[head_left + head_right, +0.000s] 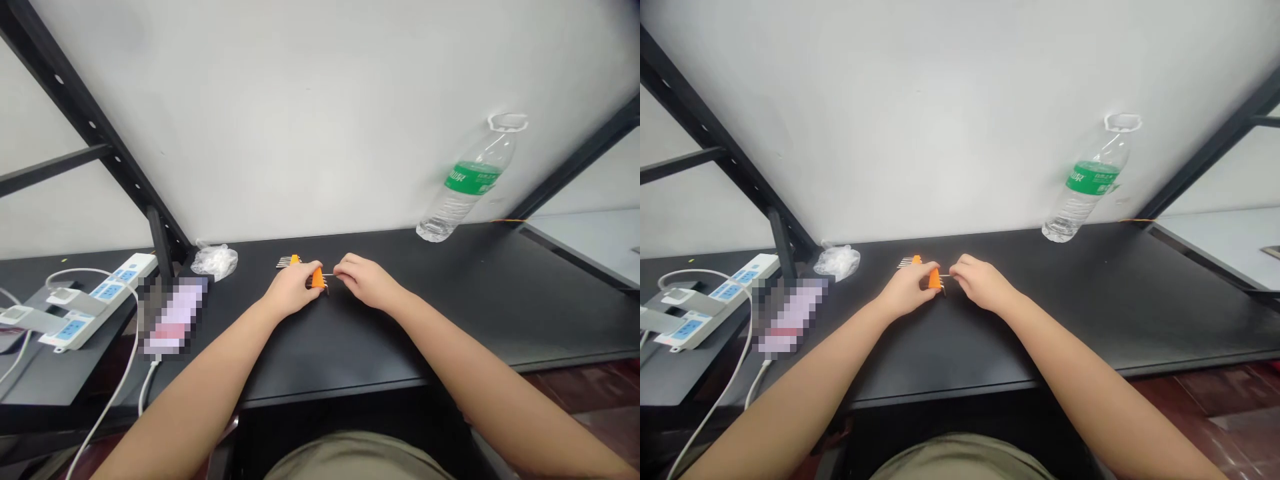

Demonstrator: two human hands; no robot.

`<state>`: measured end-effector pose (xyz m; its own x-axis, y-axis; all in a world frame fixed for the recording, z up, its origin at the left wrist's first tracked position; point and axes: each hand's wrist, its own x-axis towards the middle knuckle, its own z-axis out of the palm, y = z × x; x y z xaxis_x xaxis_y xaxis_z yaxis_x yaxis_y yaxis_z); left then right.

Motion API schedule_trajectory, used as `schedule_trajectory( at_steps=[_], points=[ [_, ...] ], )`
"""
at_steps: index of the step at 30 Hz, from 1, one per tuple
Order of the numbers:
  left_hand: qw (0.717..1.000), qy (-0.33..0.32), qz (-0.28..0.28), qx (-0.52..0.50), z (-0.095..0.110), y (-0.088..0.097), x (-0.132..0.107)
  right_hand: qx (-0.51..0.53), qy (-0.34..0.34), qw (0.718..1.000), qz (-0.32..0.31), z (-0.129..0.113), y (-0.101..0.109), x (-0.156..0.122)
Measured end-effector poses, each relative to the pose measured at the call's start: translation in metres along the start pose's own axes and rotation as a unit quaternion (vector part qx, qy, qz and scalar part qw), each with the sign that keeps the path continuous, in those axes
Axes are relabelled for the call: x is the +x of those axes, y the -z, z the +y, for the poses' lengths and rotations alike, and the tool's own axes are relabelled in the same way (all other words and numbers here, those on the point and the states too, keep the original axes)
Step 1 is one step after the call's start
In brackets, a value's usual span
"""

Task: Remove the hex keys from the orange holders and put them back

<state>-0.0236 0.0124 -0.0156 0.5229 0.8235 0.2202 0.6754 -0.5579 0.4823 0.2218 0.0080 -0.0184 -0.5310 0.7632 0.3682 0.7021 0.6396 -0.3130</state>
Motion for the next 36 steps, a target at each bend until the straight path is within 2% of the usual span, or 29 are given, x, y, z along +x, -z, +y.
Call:
schedule_trajectory(
  at_steps=[6,12,15,19,22,24,36],
  points=[
    [1.000,-0.016,-0.002,0.006,0.003,0.000,0.000,-0.019,0.034,0.999,0.007,-0.006,-0.005,0.000],
    [0.999,-0.051,-0.003,0.006,0.010,0.001,0.000,0.098,0.042,0.994,-0.004,-0.025,-0.009,0.006],
    [0.999,-0.043,0.001,0.002,0.008,0.001,0.000,0.088,0.009,0.996,0.024,-0.015,-0.010,0.006],
    [1.000,-0.002,-0.002,-0.014,0.002,0.000,0.000,-0.011,-0.063,0.997,0.045,0.017,-0.007,0.002],
    [0.999,0.011,-0.012,-0.029,0.001,0.001,-0.001,-0.057,-0.087,0.995,-0.005,0.036,-0.005,-0.001],
    [0.999,0.014,-0.011,-0.033,0.002,0.002,-0.001,-0.073,-0.089,0.993,-0.038,0.039,-0.003,-0.002],
    [0.999,0.027,-0.014,-0.033,0.005,0.004,-0.001,-0.118,-0.154,0.976,-0.103,0.021,-0.001,0.003]
  ],
)
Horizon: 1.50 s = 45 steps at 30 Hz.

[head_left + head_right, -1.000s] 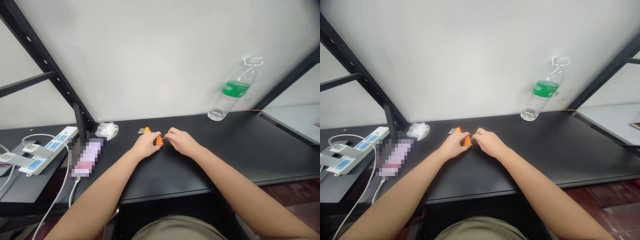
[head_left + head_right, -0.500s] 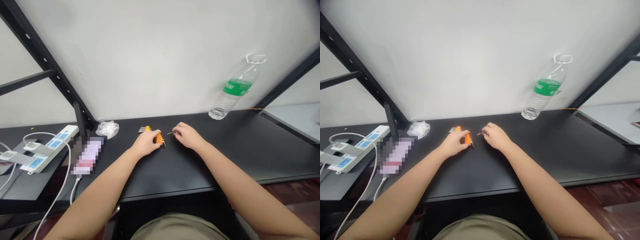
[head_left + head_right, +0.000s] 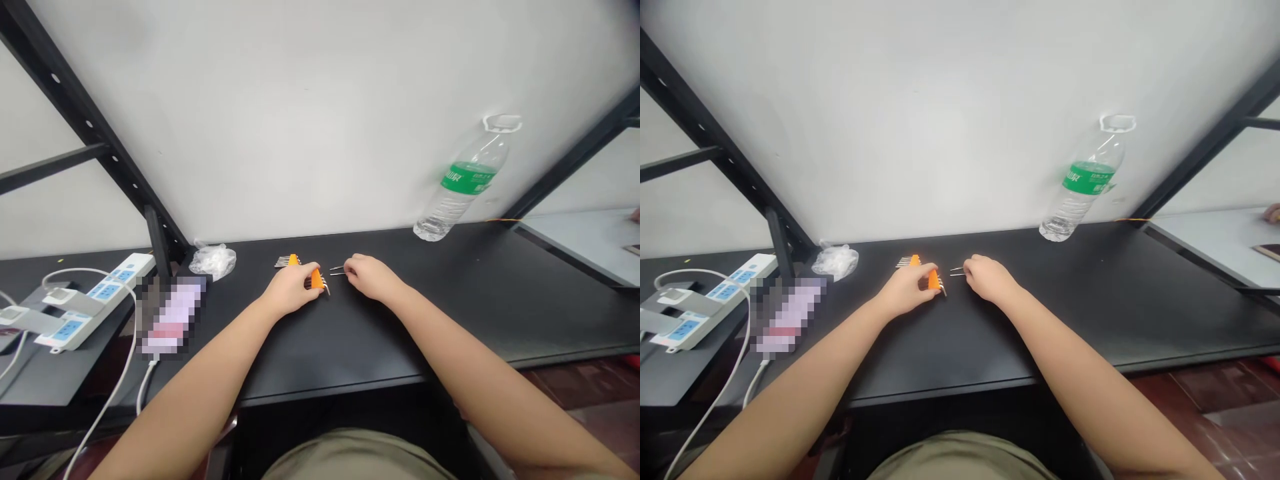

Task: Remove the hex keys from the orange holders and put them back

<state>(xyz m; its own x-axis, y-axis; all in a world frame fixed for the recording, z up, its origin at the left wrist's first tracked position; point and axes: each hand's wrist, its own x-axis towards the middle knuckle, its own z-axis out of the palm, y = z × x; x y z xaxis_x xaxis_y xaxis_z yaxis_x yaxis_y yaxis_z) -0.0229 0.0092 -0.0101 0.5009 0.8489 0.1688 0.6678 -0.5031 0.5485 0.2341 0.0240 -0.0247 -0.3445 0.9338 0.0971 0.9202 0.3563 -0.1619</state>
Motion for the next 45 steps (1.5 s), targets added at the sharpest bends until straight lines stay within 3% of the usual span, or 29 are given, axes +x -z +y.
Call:
schedule_trajectory(
  at_steps=[4,8,15,20,45],
  points=[
    [1.000,-0.004,0.005,-0.001,-0.001,-0.001,0.001,-0.008,-0.036,0.998,-0.047,-0.007,0.006,-0.003],
    [1.000,-0.007,0.000,-0.005,-0.004,-0.004,0.001,0.032,0.005,0.998,-0.048,-0.010,0.007,-0.005],
    [0.999,-0.027,-0.001,-0.019,-0.004,-0.004,-0.001,0.189,0.139,0.969,0.074,-0.014,0.005,-0.004],
    [0.999,-0.037,0.007,-0.021,-0.003,-0.004,0.001,0.198,0.200,0.952,0.118,-0.016,0.004,-0.004],
    [0.999,-0.030,0.000,-0.035,-0.002,-0.002,0.001,0.113,0.201,0.962,0.144,-0.016,0.007,-0.010]
  ],
)
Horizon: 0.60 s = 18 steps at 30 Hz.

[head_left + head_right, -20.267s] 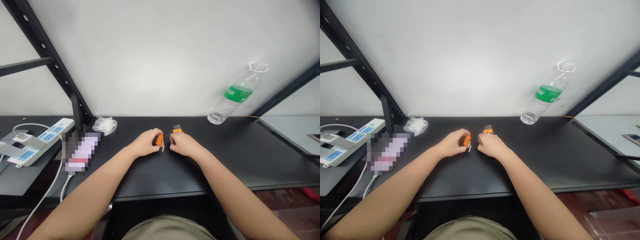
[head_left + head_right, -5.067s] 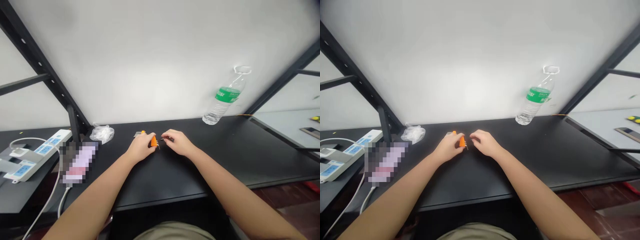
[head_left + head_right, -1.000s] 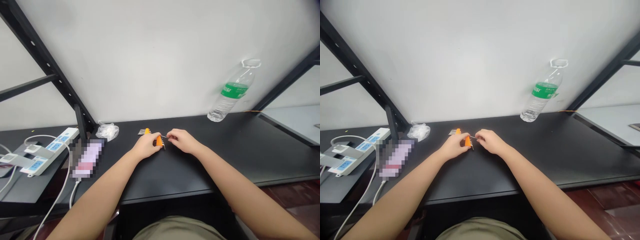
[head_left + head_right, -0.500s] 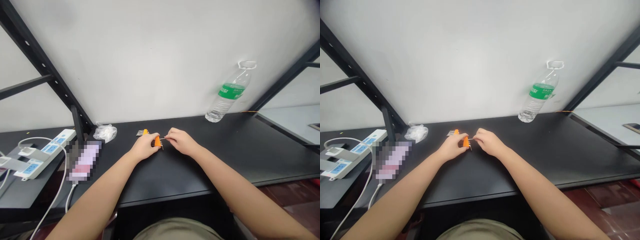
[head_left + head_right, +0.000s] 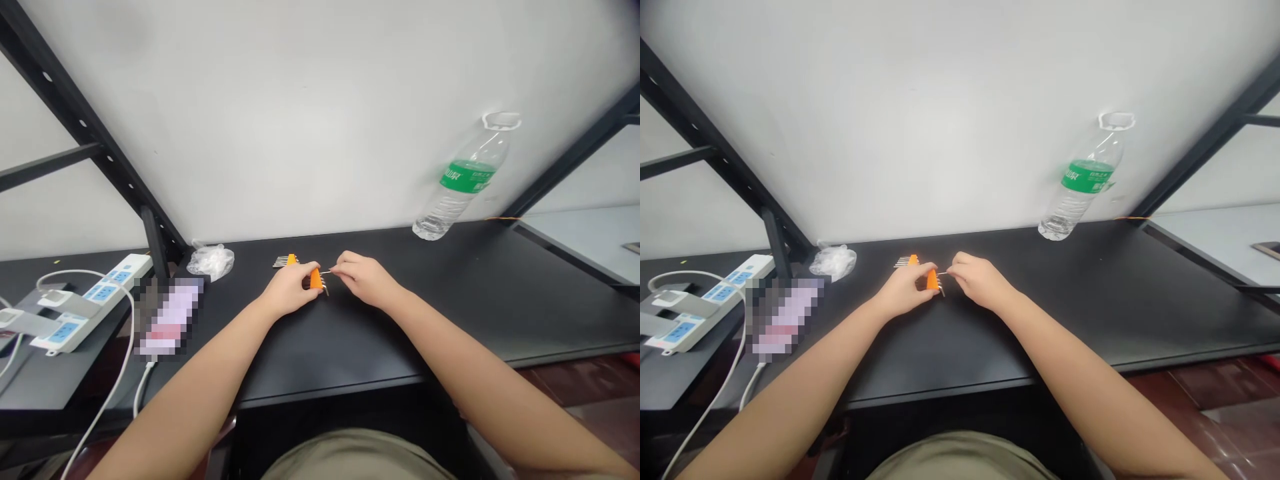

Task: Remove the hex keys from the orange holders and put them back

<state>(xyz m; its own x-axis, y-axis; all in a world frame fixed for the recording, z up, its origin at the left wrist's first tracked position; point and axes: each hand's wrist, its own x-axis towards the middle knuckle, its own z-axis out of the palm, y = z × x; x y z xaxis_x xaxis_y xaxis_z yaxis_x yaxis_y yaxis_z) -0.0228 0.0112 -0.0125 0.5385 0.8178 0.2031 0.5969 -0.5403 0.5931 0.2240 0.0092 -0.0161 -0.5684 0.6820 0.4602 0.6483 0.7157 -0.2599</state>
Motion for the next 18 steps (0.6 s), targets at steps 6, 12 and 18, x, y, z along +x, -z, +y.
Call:
schedule_trajectory(
  at_steps=[6,12,18],
  points=[
    [1.000,0.000,0.005,-0.002,0.0005,-0.0002,-0.0007,-0.027,0.006,1.000,0.002,-0.0033,0.0028,0.0000],
    [1.000,0.005,0.008,-0.013,-0.0005,-0.0015,-0.0012,-0.019,0.012,1.000,0.004,-0.0046,0.0047,-0.0003],
    [1.000,0.004,0.005,-0.018,0.0013,-0.0002,-0.0021,-0.023,0.015,1.000,0.009,-0.0053,0.0055,-0.0008]
  ],
)
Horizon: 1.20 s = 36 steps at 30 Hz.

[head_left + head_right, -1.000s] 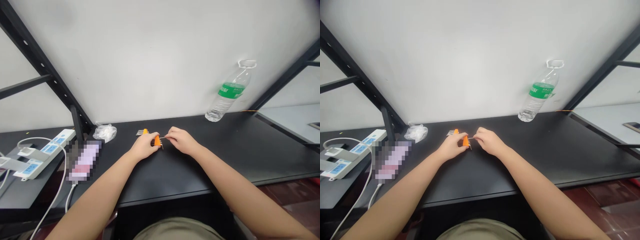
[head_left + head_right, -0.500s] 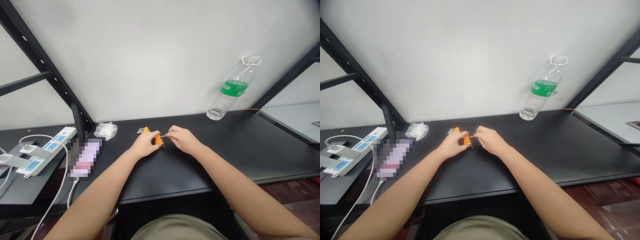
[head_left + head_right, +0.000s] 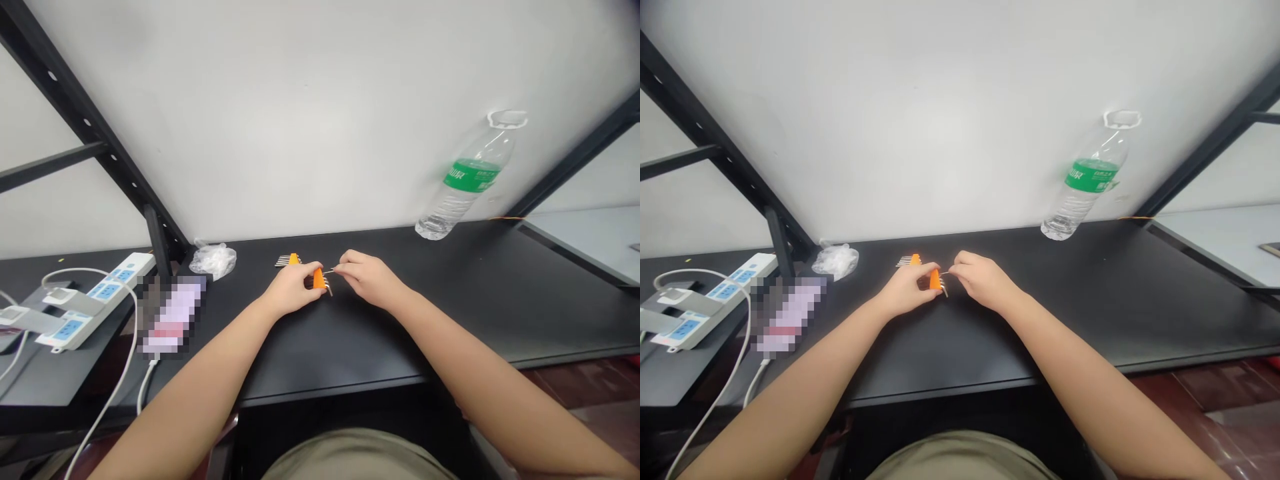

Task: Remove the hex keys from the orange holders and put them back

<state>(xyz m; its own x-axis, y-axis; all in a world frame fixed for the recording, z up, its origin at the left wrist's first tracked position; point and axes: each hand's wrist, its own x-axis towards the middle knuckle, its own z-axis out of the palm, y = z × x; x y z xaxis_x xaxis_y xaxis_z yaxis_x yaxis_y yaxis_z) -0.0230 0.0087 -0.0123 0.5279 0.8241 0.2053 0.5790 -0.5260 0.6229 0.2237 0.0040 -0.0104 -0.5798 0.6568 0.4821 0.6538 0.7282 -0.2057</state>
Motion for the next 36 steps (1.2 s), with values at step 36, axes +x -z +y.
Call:
schedule_trajectory(
  at_steps=[36],
  points=[
    [0.996,-0.079,-0.003,-0.032,0.007,0.002,-0.001,0.408,-0.210,0.888,-0.001,-0.006,-0.016,0.006]
  ],
)
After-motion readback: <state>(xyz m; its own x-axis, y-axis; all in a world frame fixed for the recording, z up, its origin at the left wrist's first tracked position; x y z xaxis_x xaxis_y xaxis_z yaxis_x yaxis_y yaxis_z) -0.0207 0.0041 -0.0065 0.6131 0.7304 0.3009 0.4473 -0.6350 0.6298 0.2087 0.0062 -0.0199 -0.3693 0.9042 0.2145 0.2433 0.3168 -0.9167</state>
